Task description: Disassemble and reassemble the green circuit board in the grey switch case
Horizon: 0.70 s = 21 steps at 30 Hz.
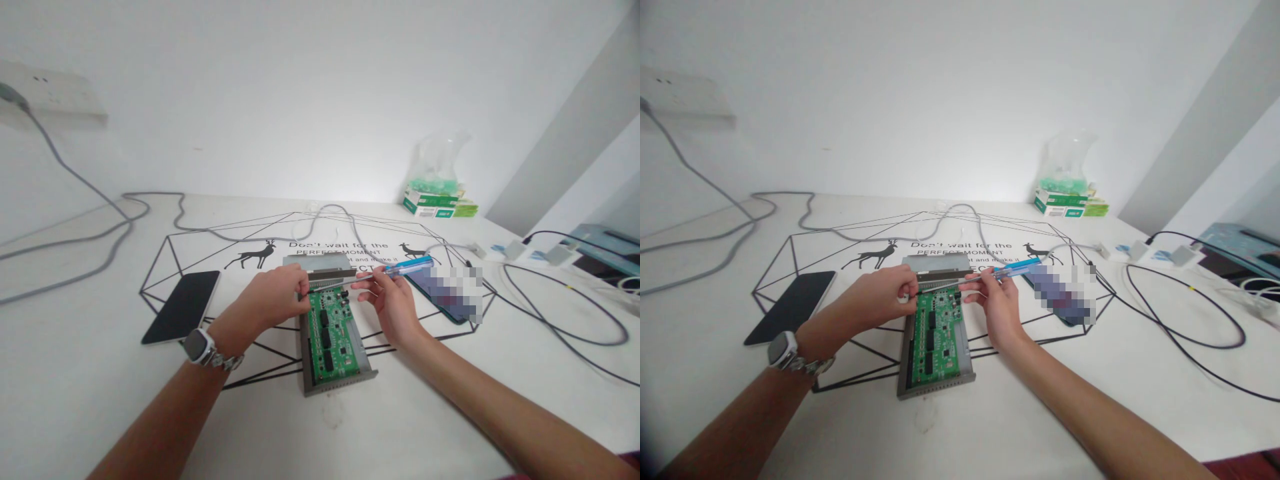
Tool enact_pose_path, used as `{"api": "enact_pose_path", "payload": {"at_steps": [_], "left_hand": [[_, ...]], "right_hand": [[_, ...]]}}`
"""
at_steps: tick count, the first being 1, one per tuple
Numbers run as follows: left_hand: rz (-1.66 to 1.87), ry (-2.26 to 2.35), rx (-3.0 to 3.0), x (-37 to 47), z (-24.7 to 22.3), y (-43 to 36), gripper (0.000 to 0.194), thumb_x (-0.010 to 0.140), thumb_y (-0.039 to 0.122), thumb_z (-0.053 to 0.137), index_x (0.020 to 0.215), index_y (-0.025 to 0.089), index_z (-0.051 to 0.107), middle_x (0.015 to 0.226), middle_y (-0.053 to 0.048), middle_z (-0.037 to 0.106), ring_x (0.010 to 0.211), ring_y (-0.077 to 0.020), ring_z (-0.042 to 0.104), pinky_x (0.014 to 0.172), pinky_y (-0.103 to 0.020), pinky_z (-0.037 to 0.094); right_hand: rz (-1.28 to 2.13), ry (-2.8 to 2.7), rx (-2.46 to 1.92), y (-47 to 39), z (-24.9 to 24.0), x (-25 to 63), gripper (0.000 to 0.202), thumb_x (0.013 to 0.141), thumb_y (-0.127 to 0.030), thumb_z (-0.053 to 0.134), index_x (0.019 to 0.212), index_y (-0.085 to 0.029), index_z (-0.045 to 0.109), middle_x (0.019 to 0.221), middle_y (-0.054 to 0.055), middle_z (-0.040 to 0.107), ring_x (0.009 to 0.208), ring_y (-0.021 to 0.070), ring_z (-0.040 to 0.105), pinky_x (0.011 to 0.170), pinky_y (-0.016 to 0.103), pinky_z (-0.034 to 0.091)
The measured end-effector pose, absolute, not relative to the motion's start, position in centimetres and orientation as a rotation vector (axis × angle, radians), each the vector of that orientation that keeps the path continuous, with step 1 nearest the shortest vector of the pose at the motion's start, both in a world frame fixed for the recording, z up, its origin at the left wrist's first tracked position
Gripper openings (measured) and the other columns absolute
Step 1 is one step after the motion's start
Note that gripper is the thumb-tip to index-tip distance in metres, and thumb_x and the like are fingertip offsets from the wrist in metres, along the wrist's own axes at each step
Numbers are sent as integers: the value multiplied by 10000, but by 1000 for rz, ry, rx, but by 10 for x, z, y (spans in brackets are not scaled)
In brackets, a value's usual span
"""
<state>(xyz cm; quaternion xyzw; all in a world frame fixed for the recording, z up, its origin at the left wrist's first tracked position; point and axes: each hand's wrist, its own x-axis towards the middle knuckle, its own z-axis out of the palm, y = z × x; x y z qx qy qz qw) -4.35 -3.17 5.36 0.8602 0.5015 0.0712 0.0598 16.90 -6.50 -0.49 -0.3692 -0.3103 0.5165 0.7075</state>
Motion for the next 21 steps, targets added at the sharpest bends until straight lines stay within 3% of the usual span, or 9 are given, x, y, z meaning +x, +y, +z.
{"api": "enact_pose_path", "payload": {"at_steps": [21], "left_hand": [[112, 1572, 2629, -40, 60, -39, 57, 751, 249, 584, 790, 210, 599, 847, -30, 646, 652, -178, 529, 569, -311, 273]], "right_hand": [[1081, -806, -812, -66, -6, 166, 204, 811, -340, 716, 800, -207, 562, 823, 40, 726, 669, 187, 714, 506, 258, 543]]}}
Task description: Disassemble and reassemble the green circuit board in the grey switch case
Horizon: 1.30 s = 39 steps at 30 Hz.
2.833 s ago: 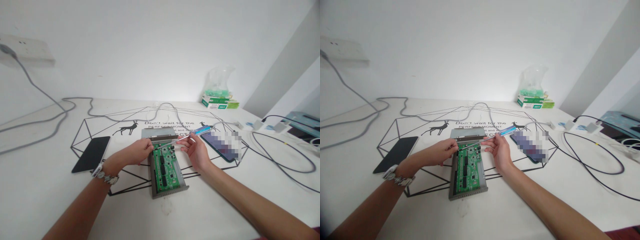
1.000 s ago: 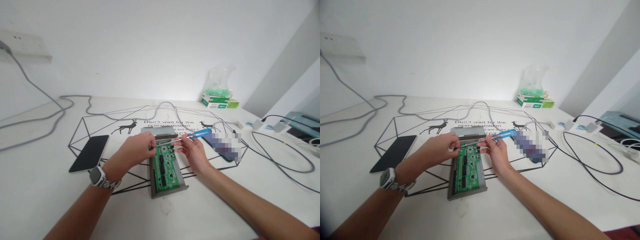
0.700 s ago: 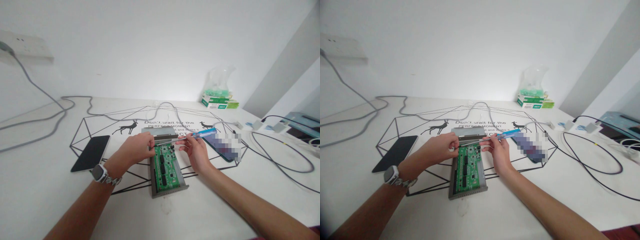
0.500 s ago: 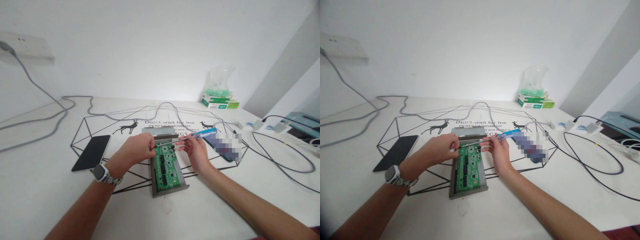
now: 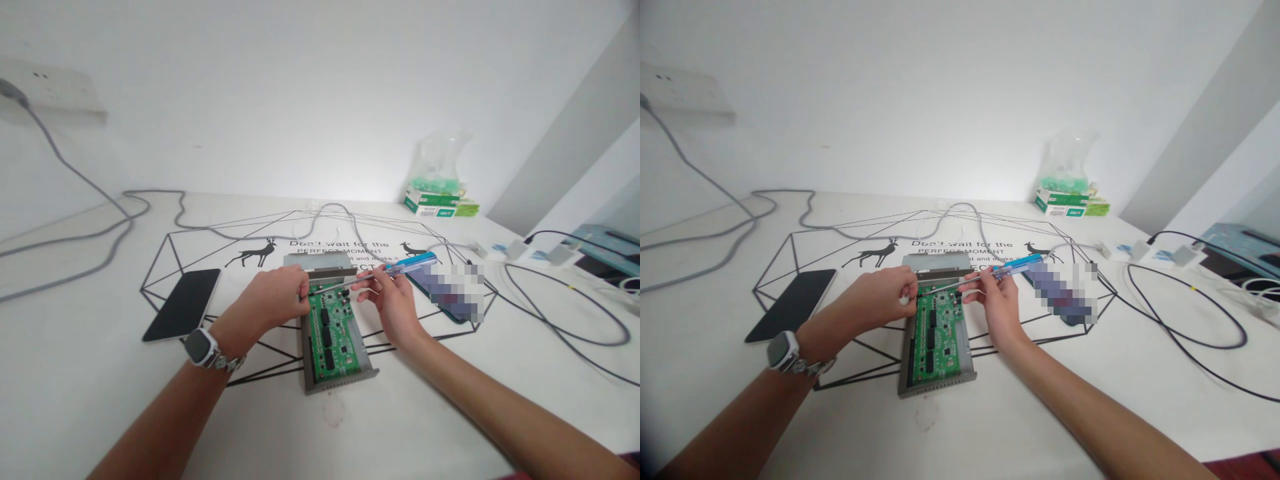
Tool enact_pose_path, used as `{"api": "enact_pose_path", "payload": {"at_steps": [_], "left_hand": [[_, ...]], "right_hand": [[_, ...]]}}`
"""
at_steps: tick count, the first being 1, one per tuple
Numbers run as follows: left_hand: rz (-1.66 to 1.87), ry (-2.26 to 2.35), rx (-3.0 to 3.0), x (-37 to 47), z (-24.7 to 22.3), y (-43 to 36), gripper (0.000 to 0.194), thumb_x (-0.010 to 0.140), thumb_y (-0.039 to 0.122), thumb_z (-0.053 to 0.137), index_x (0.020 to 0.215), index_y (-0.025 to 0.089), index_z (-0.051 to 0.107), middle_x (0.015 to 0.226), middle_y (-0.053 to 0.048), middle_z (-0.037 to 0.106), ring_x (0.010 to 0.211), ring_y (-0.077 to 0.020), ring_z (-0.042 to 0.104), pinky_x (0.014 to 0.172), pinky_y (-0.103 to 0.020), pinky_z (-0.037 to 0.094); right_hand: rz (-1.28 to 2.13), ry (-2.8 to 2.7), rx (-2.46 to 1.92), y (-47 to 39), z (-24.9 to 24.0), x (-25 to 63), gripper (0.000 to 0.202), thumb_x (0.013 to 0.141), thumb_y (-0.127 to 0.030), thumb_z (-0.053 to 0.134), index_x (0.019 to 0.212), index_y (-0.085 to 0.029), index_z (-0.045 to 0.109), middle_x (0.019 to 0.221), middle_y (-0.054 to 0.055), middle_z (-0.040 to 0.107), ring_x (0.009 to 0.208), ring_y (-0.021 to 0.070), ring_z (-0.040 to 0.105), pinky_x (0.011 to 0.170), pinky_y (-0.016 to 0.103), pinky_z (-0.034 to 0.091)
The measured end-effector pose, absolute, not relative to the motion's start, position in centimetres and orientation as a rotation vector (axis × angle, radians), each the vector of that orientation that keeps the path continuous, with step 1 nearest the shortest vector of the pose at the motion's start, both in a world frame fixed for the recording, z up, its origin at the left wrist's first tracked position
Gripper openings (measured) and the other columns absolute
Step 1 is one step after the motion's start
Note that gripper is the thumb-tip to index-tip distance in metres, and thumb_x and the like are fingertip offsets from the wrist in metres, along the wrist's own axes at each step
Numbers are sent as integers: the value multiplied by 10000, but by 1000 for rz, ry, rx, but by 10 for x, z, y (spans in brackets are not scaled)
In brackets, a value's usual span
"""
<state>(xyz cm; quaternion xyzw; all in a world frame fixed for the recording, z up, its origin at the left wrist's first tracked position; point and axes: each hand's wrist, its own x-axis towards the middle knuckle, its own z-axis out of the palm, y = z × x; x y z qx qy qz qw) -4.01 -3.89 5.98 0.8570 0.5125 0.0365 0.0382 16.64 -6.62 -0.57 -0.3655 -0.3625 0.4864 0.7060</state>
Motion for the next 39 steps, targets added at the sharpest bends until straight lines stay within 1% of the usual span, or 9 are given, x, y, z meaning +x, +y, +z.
{"api": "enact_pose_path", "payload": {"at_steps": [5, 10, 16, 21, 26, 30, 39], "left_hand": [[94, 1584, 2637, -38, 61, -40, 67, 769, 268, 600, 782, 203, 590, 825, -30, 632, 619, -164, 508, 560, -308, 258], [165, 1529, 2648, -41, 57, -37, 29, 766, 226, 602, 782, 202, 603, 821, -23, 630, 641, -162, 522, 570, -306, 282], [228, 1483, 2665, -45, 51, -33, 21, 774, 214, 602, 786, 198, 610, 838, -26, 634, 671, -162, 531, 575, -301, 290], [234, 1468, 2658, -45, 52, -33, 21, 767, 210, 608, 783, 197, 604, 836, -23, 625, 647, -156, 517, 572, -300, 285], [224, 1474, 2646, -44, 52, -33, 33, 762, 208, 601, 792, 195, 603, 847, -23, 625, 664, -158, 519, 575, -296, 286], [235, 1428, 2648, -43, 52, -34, 56, 758, 203, 596, 811, 199, 616, 868, -17, 638, 683, -155, 525, 585, -289, 293], [226, 1350, 2671, -40, 50, -34, 64, 765, 204, 584, 791, 200, 643, 851, -16, 657, 683, -153, 534, 600, -285, 310]], "right_hand": [[1064, -853, -802, -67, -5, 167, 203, 823, -347, 707, 799, -205, 564, 830, 35, 720, 665, 183, 710, 510, 262, 541], [1100, -855, -760, -64, -7, 170, 205, 819, -340, 707, 809, -205, 553, 823, 25, 720, 667, 173, 707, 524, 253, 530], [1188, -839, -745, -65, -6, 173, 231, 763, -280, 750, 882, -211, 564, 822, 21, 724, 685, 170, 701, 540, 247, 518], [1269, -847, -738, -65, -5, 173, 258, 757, -286, 779, 923, -203, 599, 865, 44, 743, 710, 169, 698, 575, 257, 529], [1326, -863, -746, -65, -5, 172, 247, 781, -338, 789, 919, -174, 667, 939, 72, 755, 732, 157, 701, 611, 247, 537], [1336, -900, -760, -65, -7, 170, 289, 785, -403, 791, 907, -155, 703, 952, 88, 761, 737, 156, 705, 625, 247, 545], [1265, -1028, -768, -62, -14, 170, 353, 860, -496, 709, 1000, -173, 684, 947, 88, 768, 756, 174, 727, 643, 277, 563]]}}
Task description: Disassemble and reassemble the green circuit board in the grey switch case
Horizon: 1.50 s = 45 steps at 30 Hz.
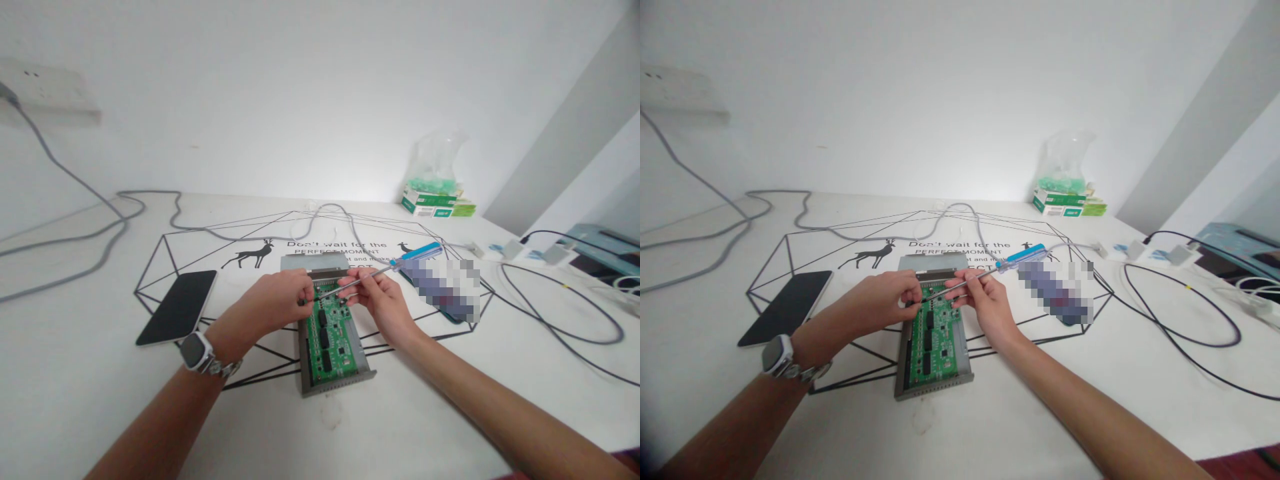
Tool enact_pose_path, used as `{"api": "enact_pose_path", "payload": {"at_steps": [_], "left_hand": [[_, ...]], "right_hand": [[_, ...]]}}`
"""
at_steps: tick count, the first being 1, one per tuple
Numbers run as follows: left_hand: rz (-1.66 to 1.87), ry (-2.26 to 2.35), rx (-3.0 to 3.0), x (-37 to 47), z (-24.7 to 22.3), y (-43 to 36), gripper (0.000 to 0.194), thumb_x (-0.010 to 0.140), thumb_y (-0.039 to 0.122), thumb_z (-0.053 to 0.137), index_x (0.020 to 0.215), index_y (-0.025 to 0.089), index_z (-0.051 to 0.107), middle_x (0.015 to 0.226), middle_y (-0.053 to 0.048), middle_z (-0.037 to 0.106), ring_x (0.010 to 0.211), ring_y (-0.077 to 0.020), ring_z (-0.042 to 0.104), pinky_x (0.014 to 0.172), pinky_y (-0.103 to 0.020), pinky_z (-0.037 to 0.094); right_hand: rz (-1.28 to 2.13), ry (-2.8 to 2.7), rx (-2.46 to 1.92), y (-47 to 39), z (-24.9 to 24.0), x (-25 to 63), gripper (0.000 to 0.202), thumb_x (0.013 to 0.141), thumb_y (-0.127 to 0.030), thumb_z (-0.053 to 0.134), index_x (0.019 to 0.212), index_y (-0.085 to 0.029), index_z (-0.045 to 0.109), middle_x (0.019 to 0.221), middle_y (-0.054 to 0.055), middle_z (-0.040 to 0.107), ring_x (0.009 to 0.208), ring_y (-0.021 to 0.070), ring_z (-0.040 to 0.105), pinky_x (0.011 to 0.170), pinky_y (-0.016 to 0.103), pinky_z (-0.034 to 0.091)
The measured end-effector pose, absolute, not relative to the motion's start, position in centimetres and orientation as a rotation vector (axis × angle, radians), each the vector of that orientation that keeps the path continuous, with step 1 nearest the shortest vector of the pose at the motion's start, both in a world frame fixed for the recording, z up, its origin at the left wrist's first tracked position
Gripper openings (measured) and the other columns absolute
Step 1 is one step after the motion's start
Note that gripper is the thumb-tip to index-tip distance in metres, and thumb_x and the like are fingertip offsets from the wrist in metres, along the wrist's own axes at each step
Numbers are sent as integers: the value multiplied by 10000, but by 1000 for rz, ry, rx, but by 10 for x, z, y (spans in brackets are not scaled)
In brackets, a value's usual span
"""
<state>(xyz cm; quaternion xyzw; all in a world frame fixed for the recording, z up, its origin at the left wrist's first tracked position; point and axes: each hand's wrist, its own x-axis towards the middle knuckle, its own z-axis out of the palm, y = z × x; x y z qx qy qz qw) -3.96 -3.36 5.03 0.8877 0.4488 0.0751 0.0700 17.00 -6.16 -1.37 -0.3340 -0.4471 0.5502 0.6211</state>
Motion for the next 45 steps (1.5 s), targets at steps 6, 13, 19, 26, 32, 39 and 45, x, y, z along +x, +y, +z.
{"api": "enact_pose_path", "payload": {"at_steps": [6, 13, 19, 26, 32, 39, 45], "left_hand": [[244, 1319, 2683, -42, 47, -32, 63, 766, 209, 586, 791, 201, 644, 850, -17, 663, 698, -158, 554, 611, -286, 329], [310, 1338, 2632, -46, 45, -25, 49, 770, 216, 603, 777, 195, 646, 851, -28, 672, 740, -171, 583, 636, -284, 381], [509, 1262, 2427, -57, 37, -13, 101, 760, 286, 651, 795, 194, 673, 795, -21, 697, 752, -189, 628, 697, -299, 460], [670, 1177, 2230, -67, 35, -5, 178, 782, 345, 659, 791, 169, 686, 775, -30, 697, 761, -193, 645, 723, -309, 495], [780, 1155, 2149, -65, 31, -2, 224, 777, 367, 692, 847, 155, 702, 752, -25, 688, 706, -174, 619, 665, -290, 483], [859, 1180, 2155, -59, 13, 6, 239, 798, 396, 690, 797, 158, 703, 738, -28, 689, 681, -165, 595, 649, -285, 463], [858, 1217, 2242, -57, 6, 8, 236, 822, 399, 675, 792, 166, 700, 790, -31, 693, 690, -159, 590, 672, -286, 463]], "right_hand": [[1169, -1154, -835, -63, -11, 168, 394, 867, -549, 673, 974, -169, 668, 961, 100, 756, 770, 192, 731, 630, 292, 567], [1076, -1335, -881, -50, 5, 155, 462, 884, -618, 605, 955, -165, 660, 916, 92, 750, 720, 174, 714, 646, 298, 573], [914, -1673, -945, -26, 43, 137, 424, 964, -561, 502, 850, -174, 632, 786, 51, 715, 589, 142, 667, 572, 268, 537], [665, -1924, -970, -11, 70, 118, 376, 998, -412, 482, 736, -173, 607, 666, 20, 678, 510, 113, 619, 530, 237, 456], [560, -1891, -1031, -6, 56, 113, 429, 983, -488, 503, 688, -188, 583, 583, 9, 631, 507, 122, 552, 519, 252, 371], [472, -1908, -1075, -4, 40, 118, 440, 972, -475, 523, 629, -199, 527, 540, -5, 592, 534, 132, 525, 538, 256, 334], [466, -1914, -1058, -1, 31, 119, 440, 964, -464, 541, 614, -198, 535, 536, -6, 594, 539, 133, 521, 543, 257, 332]]}}
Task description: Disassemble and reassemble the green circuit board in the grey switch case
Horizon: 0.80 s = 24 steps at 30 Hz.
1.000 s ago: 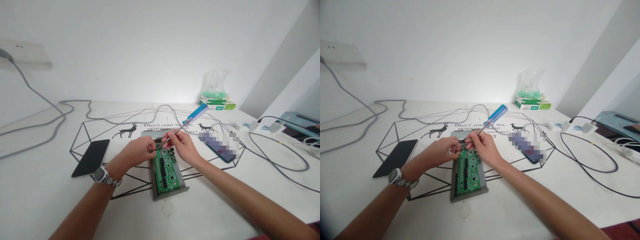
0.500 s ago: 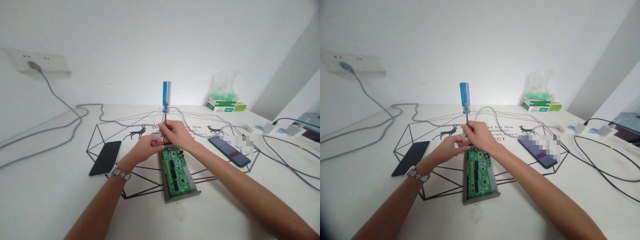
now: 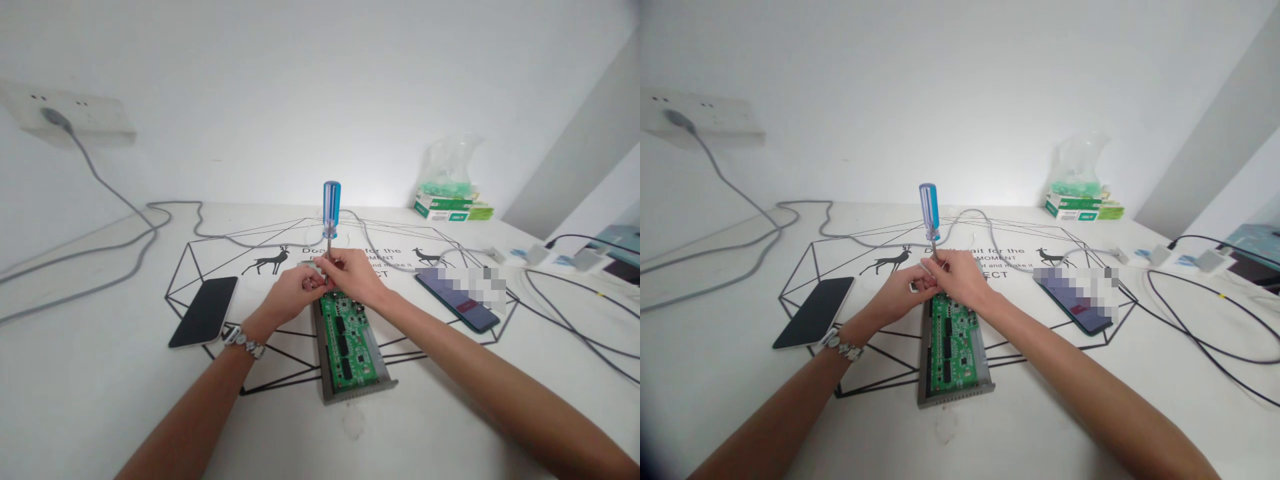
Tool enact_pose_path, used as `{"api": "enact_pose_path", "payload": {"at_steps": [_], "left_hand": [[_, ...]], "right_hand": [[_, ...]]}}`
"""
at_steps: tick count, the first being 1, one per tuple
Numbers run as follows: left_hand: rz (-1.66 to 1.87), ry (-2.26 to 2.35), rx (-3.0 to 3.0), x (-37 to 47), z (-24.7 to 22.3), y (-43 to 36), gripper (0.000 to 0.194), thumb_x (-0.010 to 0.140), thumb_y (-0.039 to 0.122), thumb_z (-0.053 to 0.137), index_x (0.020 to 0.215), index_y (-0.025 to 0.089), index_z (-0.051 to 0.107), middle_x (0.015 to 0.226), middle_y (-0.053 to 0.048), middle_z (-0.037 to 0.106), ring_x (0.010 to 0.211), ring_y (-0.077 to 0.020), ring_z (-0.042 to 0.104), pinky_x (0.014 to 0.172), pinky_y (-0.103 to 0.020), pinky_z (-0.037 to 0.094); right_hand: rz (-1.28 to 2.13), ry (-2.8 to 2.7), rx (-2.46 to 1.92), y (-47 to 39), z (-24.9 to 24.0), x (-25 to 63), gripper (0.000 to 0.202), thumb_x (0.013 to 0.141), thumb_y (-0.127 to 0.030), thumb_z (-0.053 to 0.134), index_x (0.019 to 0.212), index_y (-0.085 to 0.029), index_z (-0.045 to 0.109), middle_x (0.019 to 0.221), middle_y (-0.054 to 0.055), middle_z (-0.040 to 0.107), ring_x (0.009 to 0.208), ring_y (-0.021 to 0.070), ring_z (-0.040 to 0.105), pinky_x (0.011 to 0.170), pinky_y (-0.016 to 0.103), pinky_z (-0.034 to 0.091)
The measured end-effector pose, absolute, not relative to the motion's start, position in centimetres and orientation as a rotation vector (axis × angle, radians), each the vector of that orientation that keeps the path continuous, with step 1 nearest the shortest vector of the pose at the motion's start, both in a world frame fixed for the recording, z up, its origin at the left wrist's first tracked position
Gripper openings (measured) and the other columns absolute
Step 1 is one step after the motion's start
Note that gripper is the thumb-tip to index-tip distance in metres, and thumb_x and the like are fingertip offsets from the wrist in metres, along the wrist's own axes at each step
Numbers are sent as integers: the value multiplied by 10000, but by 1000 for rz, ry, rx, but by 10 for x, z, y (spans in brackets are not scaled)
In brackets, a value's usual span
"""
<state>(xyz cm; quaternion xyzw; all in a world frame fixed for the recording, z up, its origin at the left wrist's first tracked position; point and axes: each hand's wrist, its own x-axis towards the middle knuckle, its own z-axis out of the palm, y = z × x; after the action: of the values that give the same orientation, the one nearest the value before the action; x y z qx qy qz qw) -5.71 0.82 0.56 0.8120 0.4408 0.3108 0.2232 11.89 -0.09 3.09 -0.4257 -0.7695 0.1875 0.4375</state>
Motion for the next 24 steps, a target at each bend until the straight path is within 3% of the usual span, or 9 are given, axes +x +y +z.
{"api": "enact_pose_path", "payload": {"at_steps": [18, 24], "left_hand": [[832, 1281, 2324, -57, 5, 11, 173, 817, 339, 646, 802, 171, 681, 860, -37, 700, 715, -158, 611, 684, -279, 474], [795, 1297, 2344, -57, 7, 9, 161, 808, 332, 638, 784, 178, 677, 845, -35, 698, 706, -163, 613, 674, -282, 470]], "right_hand": [[556, -1851, -1034, 3, 29, 118, 387, 946, -505, 566, 760, -188, 688, 596, 11, 644, 583, 155, 590, 583, 265, 417], [570, -1864, -1031, 3, 29, 118, 411, 945, -508, 565, 704, -189, 659, 591, 15, 642, 595, 155, 603, 587, 263, 428]]}}
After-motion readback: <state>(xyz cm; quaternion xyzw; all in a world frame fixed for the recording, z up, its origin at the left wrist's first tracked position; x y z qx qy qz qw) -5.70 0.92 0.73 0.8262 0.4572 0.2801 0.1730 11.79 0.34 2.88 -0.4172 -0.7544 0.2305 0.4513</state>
